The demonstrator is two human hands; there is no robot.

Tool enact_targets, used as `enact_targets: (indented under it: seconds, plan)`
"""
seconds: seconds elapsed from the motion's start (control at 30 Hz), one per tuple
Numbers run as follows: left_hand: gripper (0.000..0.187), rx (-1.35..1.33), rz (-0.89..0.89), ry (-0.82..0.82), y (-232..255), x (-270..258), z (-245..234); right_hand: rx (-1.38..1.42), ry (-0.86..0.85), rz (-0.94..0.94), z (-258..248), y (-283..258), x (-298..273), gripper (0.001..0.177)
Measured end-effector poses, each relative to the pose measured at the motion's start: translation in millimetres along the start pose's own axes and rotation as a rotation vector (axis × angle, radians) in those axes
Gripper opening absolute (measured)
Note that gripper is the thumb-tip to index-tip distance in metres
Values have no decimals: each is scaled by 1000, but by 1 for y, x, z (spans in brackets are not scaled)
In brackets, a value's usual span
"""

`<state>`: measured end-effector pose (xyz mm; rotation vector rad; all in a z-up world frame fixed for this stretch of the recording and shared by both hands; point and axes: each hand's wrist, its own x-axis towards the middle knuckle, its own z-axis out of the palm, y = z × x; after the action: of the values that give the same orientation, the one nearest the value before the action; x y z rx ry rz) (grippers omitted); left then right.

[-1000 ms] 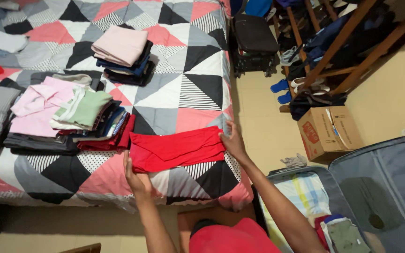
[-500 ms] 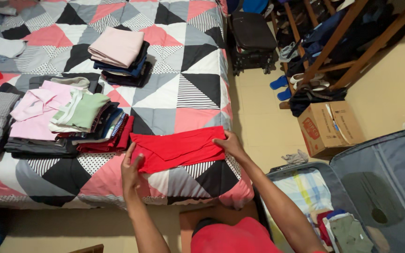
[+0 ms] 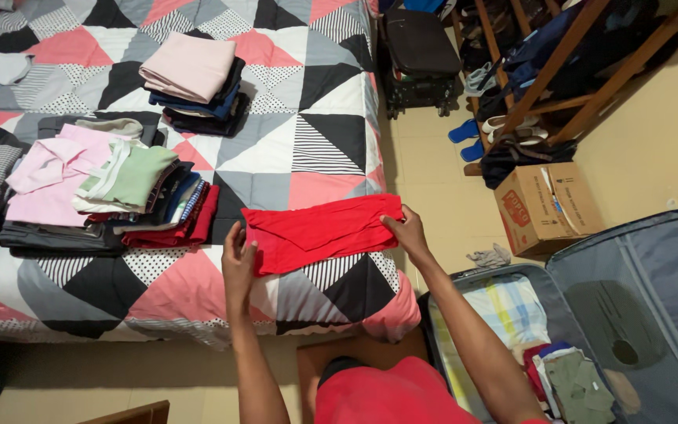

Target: The person folds various clothing items, including shirts and pants, on a bed and places them into a suitcase. The person handles each item individually, smoothing and folding them before stacking them or placing them into the luggage.

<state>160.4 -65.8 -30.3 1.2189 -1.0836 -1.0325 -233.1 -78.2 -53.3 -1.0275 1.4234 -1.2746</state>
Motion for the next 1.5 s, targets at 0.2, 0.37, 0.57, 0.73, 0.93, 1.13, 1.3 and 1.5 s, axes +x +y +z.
enact_targets:
  seconds: [0.2,0.37,0.57,0.73,0.93,1.13,1.3,1.5]
  plan:
    - [64,660,360,-33,42,17,11,25,-25,53,0,-4,-7,34]
    - [31,699,440,-103,28,55,10,51,-25,56,-2,8,-5,32]
    - [10,669,449,-74,-5,87,-1,128,70,-175,0,52,15,43]
    - [9,749,525,-69,-9,92,0,151,78,-122,-5,68,23,22]
    - [16,748,307,-85,7,95,-1,155,103,40,-9,77,28,15]
    - [19,750,277,-23,-7,98,1,162,59,195,-8,81,26,19]
    - [18,823,241,-91,-7,102,-1,210,26,199,-8,76,20,45]
    - [23,823,310,-124,-11,103,-2,202,11,236,-8,75,24,63]
